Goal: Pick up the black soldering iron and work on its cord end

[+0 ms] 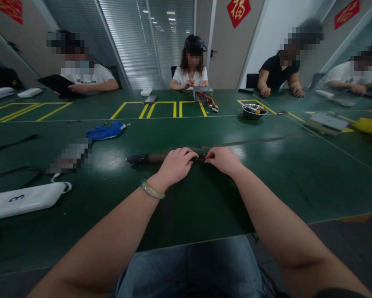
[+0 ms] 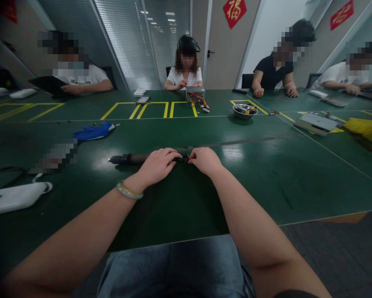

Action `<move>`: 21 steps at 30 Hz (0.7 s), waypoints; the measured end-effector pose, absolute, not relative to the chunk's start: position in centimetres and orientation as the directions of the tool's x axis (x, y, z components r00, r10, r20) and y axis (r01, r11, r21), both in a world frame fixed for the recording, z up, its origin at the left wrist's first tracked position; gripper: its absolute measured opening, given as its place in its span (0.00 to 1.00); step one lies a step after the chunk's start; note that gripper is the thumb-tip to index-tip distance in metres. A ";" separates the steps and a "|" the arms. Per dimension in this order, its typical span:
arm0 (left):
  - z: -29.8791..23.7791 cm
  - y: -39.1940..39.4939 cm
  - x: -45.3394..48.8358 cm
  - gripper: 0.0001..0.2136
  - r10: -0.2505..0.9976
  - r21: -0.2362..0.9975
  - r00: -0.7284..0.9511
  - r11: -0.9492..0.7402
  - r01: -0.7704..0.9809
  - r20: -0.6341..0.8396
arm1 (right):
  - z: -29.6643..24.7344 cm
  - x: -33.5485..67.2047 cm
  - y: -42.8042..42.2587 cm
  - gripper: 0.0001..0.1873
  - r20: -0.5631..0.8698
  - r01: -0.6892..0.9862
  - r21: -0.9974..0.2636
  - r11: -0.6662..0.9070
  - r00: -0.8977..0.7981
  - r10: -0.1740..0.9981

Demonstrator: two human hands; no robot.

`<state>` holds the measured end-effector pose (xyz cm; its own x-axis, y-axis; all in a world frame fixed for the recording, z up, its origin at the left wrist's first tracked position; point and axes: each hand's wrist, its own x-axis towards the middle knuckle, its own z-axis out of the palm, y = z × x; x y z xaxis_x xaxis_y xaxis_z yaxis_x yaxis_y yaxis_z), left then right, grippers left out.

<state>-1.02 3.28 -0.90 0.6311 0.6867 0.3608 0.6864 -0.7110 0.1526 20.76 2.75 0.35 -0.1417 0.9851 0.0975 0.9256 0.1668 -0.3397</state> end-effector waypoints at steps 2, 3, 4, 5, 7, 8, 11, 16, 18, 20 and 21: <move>-0.9 3.3 -1.0 0.13 0.687 0.149 0.631 -0.710 0.688 0.362 | 0.2 20.4 2.8 0.03 0.109 0.930 -0.334 0.153 -0.123 0.986; -0.9 3.3 -1.0 0.13 0.685 0.147 0.632 -0.711 0.687 0.362 | 0.2 20.3 2.8 0.03 0.115 0.931 -0.332 0.149 -0.117 0.986; -0.9 3.3 -1.0 0.13 0.684 0.145 0.633 -0.712 0.687 0.363 | 0.1 20.2 2.7 0.03 0.123 0.932 -0.330 0.149 -0.114 0.986; -0.8 3.3 -1.0 0.13 0.683 0.145 0.634 -0.714 0.685 0.363 | 0.1 20.0 2.7 0.03 0.129 0.932 -0.329 0.152 -0.115 0.985; -0.8 3.3 -0.9 0.13 0.685 0.148 0.633 -0.712 0.686 0.360 | 0.0 19.9 2.7 0.03 0.136 0.932 -0.327 0.158 -0.119 0.983; -0.8 3.3 -0.9 0.13 0.688 0.148 0.632 -0.710 0.689 0.358 | 0.0 19.9 2.7 0.03 0.136 0.932 -0.327 0.159 -0.120 0.983; -0.8 3.3 -0.9 0.13 0.696 0.147 0.629 -0.703 0.696 0.347 | -0.1 19.9 2.7 0.03 0.127 0.927 -0.336 0.163 -0.127 0.984; -0.7 3.3 -0.9 0.13 0.692 0.161 0.631 -0.708 0.687 0.349 | -0.1 19.9 2.8 0.03 0.134 0.905 -0.378 0.194 -0.154 0.979; -0.7 3.3 -1.0 0.13 0.686 0.165 0.635 -0.715 0.680 0.356 | -0.2 19.8 2.8 0.02 0.137 0.892 -0.406 0.200 -0.157 0.978; -0.7 3.3 -1.0 0.13 0.682 0.165 0.635 -0.717 0.677 0.362 | -0.4 19.8 2.8 0.02 0.140 0.880 -0.433 0.197 -0.150 0.979; -0.7 3.3 -1.0 0.13 0.682 0.164 0.634 -0.718 0.677 0.365 | -0.5 19.7 2.9 0.02 0.146 0.875 -0.444 0.193 -0.142 0.979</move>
